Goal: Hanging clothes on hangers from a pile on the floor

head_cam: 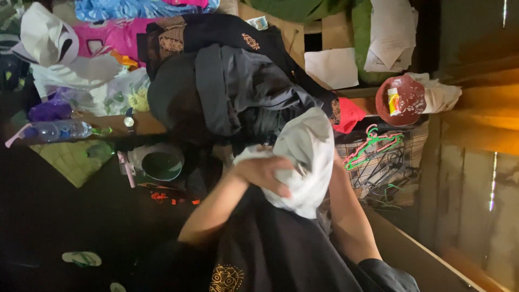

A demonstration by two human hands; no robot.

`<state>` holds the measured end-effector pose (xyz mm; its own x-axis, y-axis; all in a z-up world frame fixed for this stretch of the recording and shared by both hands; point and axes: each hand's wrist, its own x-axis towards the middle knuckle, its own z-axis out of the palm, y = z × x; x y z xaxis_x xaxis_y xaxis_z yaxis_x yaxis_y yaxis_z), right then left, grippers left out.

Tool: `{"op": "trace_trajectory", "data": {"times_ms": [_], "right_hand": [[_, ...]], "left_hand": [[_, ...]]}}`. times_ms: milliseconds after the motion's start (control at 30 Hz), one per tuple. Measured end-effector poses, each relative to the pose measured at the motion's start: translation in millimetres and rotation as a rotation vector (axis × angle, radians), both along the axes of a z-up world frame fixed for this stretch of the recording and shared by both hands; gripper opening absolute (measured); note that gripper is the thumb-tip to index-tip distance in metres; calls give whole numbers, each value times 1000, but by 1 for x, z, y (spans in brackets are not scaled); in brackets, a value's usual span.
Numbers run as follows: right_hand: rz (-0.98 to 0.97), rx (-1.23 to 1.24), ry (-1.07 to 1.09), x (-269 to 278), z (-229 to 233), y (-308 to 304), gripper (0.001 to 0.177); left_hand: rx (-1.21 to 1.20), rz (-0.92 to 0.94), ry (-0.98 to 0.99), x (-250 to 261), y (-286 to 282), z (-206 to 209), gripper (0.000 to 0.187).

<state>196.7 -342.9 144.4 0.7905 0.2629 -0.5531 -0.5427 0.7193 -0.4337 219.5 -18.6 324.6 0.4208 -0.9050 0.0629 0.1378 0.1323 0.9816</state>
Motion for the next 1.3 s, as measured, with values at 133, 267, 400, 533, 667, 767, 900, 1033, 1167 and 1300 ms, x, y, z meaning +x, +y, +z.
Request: {"op": "trace_trajectory", "data": {"times_ms": [133,267,400,533,667,767,900,1033,1167,1300], "right_hand": [[-54,44,-55,-7,-16,-14,55],[-82,47,-136,21,37,-7,57],[-115,9,-162,52,120,26,59],[-160,-93,-171,71,133,57,42],[-164,-326,-156,68,136,110,31],[-53,-381,-283,62,143,139,33],[55,-338,-506,71,188,146,44],[9,-399,-506,86,173,116,37],[-101,-744,-479,94,162,101,14],[-128,-897,-410,98,176,105,11]], "left_hand": [[-32,184,104,35,77,19,54],[110,788,268,59,125,50,30],[253,1385,253,69,162,8,43],[987,1304,-638,76,120,36,65],[785,873,-158,51,46,50,88],[730,649,-104,35,5,24,114],[662,882,-372,29,3,-51,76],[579,923,-188,49,31,-46,42],[592,977,-244,69,43,-7,23],[694,803,43,82,39,71,36]]}}
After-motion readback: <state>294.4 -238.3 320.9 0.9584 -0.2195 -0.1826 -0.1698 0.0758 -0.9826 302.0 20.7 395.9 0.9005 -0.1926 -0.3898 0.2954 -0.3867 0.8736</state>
